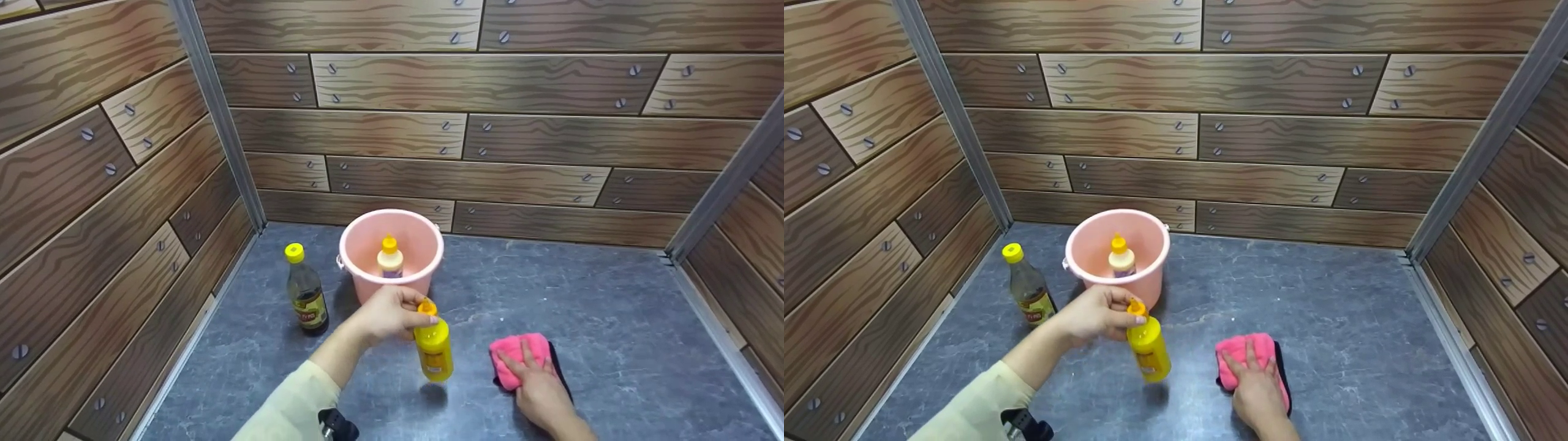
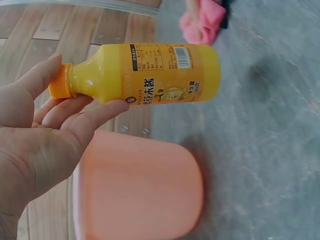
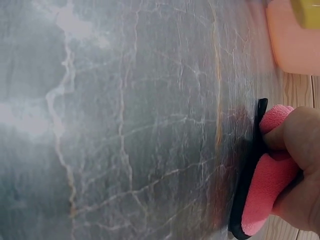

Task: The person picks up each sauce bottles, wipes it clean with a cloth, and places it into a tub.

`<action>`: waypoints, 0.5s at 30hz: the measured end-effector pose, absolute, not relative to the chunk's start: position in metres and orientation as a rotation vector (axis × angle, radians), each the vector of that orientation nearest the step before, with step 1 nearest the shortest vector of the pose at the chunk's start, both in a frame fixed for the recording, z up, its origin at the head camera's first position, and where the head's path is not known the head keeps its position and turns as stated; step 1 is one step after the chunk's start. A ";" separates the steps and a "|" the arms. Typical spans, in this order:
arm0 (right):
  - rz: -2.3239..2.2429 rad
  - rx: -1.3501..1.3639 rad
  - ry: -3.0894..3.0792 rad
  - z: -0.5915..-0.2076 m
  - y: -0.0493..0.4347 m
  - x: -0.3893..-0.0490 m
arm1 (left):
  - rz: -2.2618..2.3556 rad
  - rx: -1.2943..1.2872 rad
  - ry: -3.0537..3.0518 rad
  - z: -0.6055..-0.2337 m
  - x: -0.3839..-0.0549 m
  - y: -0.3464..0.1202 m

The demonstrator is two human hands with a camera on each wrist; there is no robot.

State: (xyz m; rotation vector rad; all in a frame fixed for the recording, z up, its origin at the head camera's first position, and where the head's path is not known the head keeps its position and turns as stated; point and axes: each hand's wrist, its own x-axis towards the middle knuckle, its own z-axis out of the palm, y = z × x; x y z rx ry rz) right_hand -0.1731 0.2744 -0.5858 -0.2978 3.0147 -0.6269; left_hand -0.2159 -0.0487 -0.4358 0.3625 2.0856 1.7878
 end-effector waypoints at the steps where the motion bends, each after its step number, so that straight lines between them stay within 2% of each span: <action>1: -0.624 -0.295 3.012 -0.586 0.274 -0.174 | 1.798 0.341 2.078 -0.431 -0.216 -0.049; 15: -0.629 -0.312 3.042 -0.587 0.274 -0.172 | 1.981 0.198 1.881 -0.357 -0.234 -0.075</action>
